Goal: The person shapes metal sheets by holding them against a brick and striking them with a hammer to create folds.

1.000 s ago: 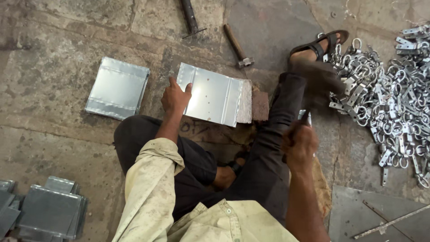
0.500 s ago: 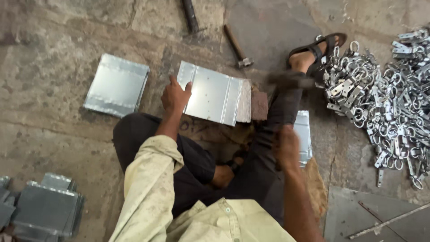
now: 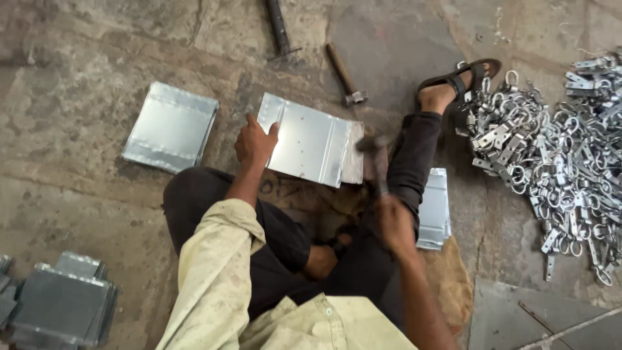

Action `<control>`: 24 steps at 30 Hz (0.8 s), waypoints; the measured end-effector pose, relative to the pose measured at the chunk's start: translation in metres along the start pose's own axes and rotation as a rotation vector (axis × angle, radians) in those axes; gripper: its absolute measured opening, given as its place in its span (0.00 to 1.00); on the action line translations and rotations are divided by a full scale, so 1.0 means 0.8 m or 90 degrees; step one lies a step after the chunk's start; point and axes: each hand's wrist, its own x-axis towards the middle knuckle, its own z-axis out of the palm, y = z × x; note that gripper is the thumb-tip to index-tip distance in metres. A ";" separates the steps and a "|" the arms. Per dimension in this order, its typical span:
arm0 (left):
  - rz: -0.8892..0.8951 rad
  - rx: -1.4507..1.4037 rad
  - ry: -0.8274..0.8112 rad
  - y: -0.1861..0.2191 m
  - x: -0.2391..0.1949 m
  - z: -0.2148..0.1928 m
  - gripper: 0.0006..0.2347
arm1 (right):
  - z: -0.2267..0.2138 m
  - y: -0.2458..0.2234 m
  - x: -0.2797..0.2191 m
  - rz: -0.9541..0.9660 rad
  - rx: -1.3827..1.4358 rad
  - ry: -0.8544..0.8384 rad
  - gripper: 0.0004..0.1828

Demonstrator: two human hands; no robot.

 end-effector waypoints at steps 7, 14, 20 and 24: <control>-0.037 0.001 -0.013 0.001 0.001 -0.001 0.32 | -0.059 -0.037 -0.045 -0.396 0.530 0.121 0.25; -0.030 -0.019 -0.018 -0.007 -0.002 0.003 0.33 | 0.048 0.077 -0.013 -0.315 -0.130 0.074 0.20; -0.036 -0.025 -0.035 -0.011 -0.006 0.011 0.33 | -0.073 -0.028 -0.074 -0.075 0.201 0.001 0.24; -0.043 -0.019 -0.015 -0.002 0.004 0.001 0.32 | -0.064 -0.031 -0.073 -0.407 0.561 0.052 0.24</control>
